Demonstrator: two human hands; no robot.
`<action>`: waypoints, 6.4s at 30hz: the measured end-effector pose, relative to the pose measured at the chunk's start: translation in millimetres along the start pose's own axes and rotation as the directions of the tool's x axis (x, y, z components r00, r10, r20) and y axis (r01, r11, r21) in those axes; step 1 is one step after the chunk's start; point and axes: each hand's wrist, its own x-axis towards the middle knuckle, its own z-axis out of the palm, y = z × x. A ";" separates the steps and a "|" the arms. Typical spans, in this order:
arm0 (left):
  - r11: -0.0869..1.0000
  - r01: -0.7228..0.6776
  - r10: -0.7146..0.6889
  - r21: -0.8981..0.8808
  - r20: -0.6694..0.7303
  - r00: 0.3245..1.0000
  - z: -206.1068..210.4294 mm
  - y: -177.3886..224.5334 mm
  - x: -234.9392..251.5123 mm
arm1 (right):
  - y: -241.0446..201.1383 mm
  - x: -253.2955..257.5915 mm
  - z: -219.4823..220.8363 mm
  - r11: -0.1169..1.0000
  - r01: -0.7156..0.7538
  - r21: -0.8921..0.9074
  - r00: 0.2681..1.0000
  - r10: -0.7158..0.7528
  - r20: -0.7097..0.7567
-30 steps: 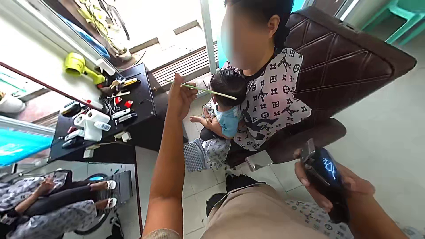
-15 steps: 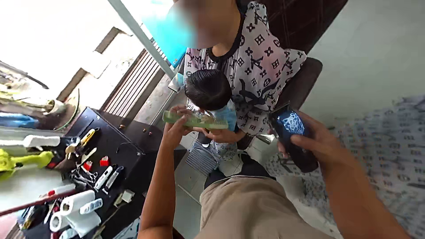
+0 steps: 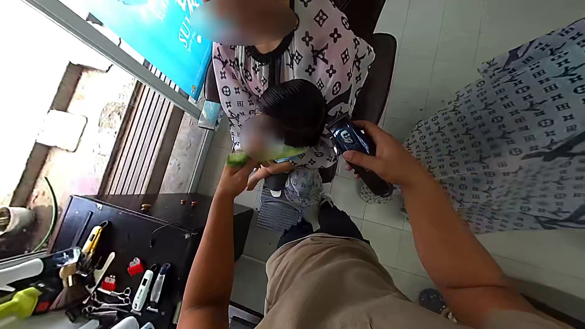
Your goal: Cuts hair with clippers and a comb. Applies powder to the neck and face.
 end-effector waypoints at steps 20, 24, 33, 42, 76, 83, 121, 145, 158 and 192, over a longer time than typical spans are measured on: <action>0.935 -0.091 0.047 0.343 0.134 0.990 87.8 4.6 26.7 | 105.1 -71.0 -52.0 0.831 0.261 0.491 0.962 -0.268 -0.058; 0.944 -0.039 0.000 0.327 0.119 0.993 82.0 9.7 46.3 | 97.7 -62.2 -52.6 0.850 0.293 0.437 0.955 -0.281 -0.092; 0.938 -0.129 0.096 0.321 0.115 0.989 66.4 19.8 55.2 | 88.6 -11.5 -35.6 0.988 0.125 -0.094 0.984 -0.136 -0.113; 0.948 -0.217 0.181 0.233 0.167 0.969 50.8 30.7 45.4 | 65.2 14.3 5.7 0.949 -0.049 -0.312 0.993 0.014 -0.114; -0.147 0.943 -0.066 0.300 -0.954 0.293 -220.8 175.5 -16.6 | 83.0 -117.8 38.6 0.929 0.027 0.370 0.889 -0.192 0.417; -0.441 0.894 0.133 0.074 -0.980 0.147 -293.6 179.2 -20.6 | 146.2 -115.2 126.4 0.889 -0.064 0.454 0.840 -0.198 0.505; 0.260 0.840 0.000 0.477 -0.869 0.494 -286.9 139.0 -14.1 | 104.5 -110.2 133.1 0.865 0.159 0.476 0.983 -0.182 0.003; 0.969 -0.205 0.128 0.137 0.431 0.893 -52.4 11.7 92.5 | 57.3 11.6 82.0 0.998 0.035 -0.054 0.900 -0.055 -0.432; 0.937 -0.339 0.233 0.086 0.568 0.789 -40.2 43.3 106.5 | 46.5 22.9 101.1 0.977 -0.109 -0.186 0.904 0.019 -0.427; 0.970 -0.015 0.140 -0.242 0.506 0.851 -140.8 -1.2 131.9 | 13.4 43.8 166.2 0.977 -0.161 -0.139 0.873 0.076 -0.481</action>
